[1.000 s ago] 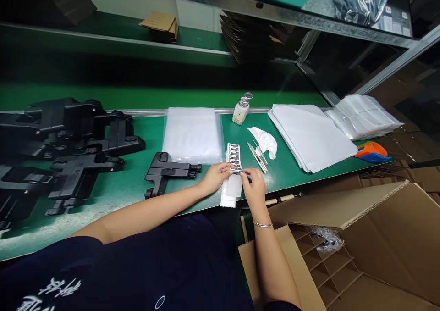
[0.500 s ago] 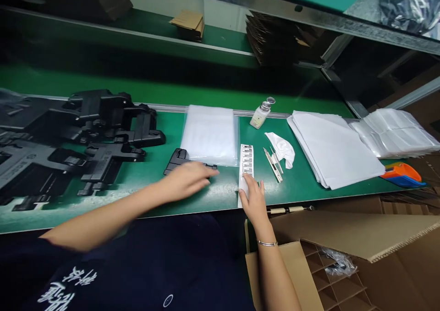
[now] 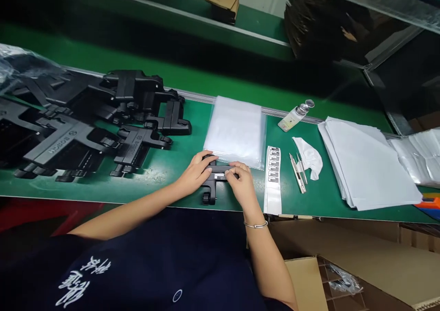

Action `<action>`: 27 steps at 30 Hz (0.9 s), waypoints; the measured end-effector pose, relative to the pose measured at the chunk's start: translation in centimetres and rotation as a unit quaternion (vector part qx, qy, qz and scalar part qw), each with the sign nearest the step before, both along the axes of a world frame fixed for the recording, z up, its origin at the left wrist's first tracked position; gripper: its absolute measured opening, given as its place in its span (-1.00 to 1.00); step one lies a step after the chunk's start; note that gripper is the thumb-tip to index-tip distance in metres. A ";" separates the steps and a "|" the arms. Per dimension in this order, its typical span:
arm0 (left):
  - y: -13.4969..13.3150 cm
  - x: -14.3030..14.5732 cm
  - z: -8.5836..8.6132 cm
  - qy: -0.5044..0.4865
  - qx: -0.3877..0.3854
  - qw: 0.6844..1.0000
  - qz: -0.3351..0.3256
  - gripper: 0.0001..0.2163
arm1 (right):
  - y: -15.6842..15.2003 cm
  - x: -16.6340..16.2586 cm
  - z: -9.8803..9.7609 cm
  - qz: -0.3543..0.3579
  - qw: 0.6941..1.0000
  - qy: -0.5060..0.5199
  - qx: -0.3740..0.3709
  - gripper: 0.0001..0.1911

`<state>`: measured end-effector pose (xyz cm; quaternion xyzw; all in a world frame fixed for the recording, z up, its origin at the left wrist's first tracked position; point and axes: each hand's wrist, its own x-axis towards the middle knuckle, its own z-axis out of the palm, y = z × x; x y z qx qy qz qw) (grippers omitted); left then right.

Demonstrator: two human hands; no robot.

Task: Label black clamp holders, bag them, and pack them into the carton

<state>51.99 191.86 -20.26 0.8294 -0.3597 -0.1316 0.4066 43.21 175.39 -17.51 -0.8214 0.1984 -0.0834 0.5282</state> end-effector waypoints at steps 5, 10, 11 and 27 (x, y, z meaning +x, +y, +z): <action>0.1 0.4 -0.2 -0.001 -0.011 1.000 -0.002 -0.61 | 0.0 0.1 -0.1 0.004 1.000 0.025 -0.018 -0.79; 0.2 0.3 -0.1 -0.001 -0.012 1.000 -0.006 -0.61 | 0.0 0.2 0.2 0.011 0.999 0.035 -0.025 -0.79; 0.2 0.3 -0.1 -0.002 -0.011 1.000 -0.006 -0.61 | 0.0 0.2 0.3 0.011 0.999 0.038 -0.025 -0.78; 0.1 0.4 0.1 -0.010 0.000 1.000 -0.005 -0.61 | 0.1 0.3 0.5 0.018 0.998 0.049 -0.020 -0.78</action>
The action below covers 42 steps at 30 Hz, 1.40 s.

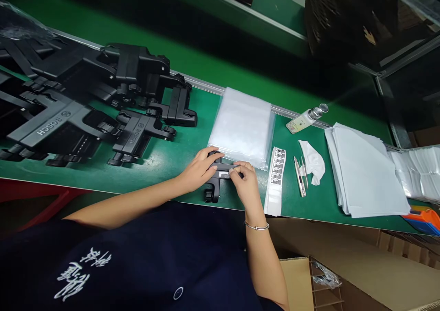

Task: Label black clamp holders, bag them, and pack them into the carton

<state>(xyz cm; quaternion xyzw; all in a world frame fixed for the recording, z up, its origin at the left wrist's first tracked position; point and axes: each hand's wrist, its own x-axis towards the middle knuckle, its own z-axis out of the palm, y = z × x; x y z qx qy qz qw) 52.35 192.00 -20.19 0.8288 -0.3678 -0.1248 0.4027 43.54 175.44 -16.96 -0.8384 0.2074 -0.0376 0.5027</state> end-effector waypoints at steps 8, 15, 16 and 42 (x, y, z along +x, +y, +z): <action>0.2 0.0 0.0 -0.006 0.001 1.000 0.001 -0.62 | 0.0 0.0 0.0 -0.001 1.000 0.001 0.000 -0.78; 0.0 -0.2 -0.1 -0.016 0.004 1.000 0.005 -0.61 | 0.0 0.0 0.1 0.005 1.000 0.000 -0.023 -0.78; 0.1 -0.2 -0.1 -0.024 0.001 1.000 0.009 -0.61 | 0.0 0.0 0.1 0.007 1.000 -0.001 -0.029 -0.78; -1.7 0.9 5.7 -0.332 0.159 0.847 -0.383 -0.82 | -4.0 -1.8 0.0 0.176 0.982 -0.013 -0.075 -0.50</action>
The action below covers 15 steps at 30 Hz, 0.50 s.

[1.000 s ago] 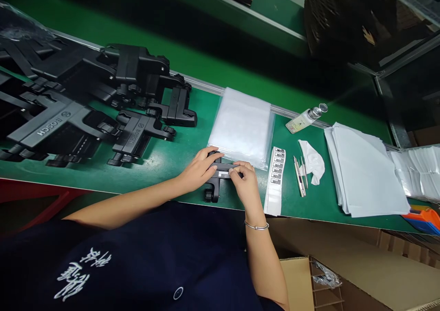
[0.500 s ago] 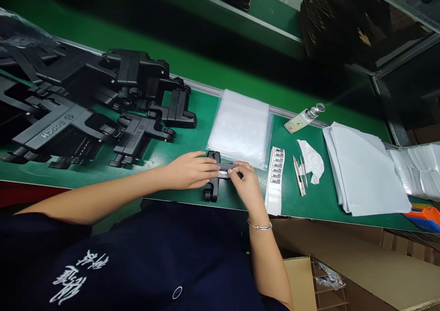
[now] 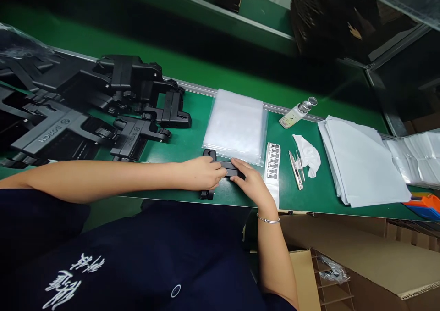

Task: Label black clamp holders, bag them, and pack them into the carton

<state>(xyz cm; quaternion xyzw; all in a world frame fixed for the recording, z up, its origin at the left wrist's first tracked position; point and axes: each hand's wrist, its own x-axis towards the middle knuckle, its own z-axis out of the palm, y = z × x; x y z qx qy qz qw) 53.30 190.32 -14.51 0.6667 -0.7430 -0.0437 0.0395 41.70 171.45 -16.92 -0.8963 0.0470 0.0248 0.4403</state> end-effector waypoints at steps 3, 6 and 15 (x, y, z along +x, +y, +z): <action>0.1 0.6 -0.1 0.016 -0.035 0.999 0.001 -0.74 | 0.3 -0.4 -0.2 0.006 0.999 -0.032 -0.019 -0.51; -0.4 3.7 -0.1 0.033 -0.117 0.982 0.147 -0.65 | 0.5 -1.6 -0.3 -0.007 0.996 -0.070 -0.052 -0.48; -6.3 6.9 -4.8 0.053 0.029 0.955 0.292 -0.82 | -1.0 -7.9 0.6 -0.159 0.964 -0.177 -0.116 -0.49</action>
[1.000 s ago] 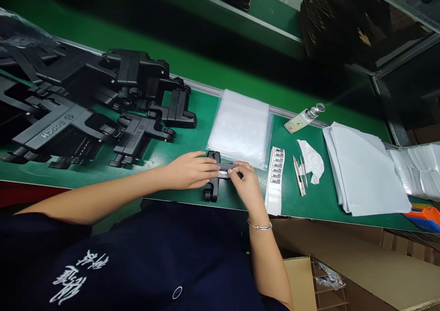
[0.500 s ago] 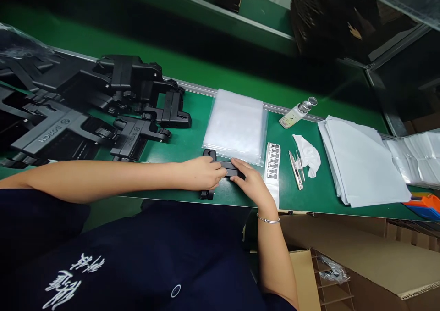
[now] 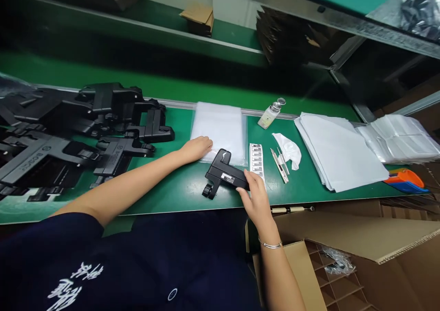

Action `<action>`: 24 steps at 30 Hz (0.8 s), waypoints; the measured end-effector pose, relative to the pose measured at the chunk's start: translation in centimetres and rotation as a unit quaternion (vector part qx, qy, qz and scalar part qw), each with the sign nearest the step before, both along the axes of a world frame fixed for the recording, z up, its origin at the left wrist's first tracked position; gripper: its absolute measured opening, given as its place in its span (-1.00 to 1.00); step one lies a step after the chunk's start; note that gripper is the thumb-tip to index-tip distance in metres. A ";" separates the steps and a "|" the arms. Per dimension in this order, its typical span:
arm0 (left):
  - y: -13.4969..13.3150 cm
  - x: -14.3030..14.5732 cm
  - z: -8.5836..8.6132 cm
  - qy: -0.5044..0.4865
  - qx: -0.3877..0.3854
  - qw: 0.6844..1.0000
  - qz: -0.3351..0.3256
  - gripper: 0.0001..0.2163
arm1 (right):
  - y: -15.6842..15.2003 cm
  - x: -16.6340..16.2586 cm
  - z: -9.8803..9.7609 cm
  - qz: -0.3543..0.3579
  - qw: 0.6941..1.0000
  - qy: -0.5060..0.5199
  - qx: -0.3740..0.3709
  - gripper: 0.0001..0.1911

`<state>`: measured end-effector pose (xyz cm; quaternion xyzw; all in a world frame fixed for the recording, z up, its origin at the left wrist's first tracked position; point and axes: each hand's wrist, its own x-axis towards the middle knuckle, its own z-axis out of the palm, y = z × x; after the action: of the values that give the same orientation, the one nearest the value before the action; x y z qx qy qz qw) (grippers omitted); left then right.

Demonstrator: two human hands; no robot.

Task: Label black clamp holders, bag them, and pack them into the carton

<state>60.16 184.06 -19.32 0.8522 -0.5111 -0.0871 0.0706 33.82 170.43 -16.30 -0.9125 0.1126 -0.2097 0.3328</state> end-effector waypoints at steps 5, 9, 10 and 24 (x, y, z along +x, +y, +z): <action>-0.6 1.6 2.0 -0.012 0.013 1.000 0.001 -0.80 | -0.8 -1.8 -1.4 -0.118 0.972 -0.046 0.198 -0.51; 1.2 1.7 5.9 -0.064 -0.025 0.998 0.010 -0.74 | -1.1 -2.0 -2.6 -0.158 0.898 -0.107 0.397 -0.49; 1.9 1.1 6.3 -0.061 -0.040 0.997 -0.026 -0.74 | -1.2 -2.0 -2.7 -0.165 0.887 -0.121 0.415 -0.49; 3.1 -10.3 -1.8 0.067 -0.013 0.969 -0.239 -0.48 | -0.5 -2.9 1.9 -0.240 0.882 -0.122 0.387 -0.50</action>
<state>49.86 187.20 -21.15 0.6963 -0.6954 -0.1517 0.0924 30.88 169.91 -14.36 -0.6229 0.3588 -0.3326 0.6104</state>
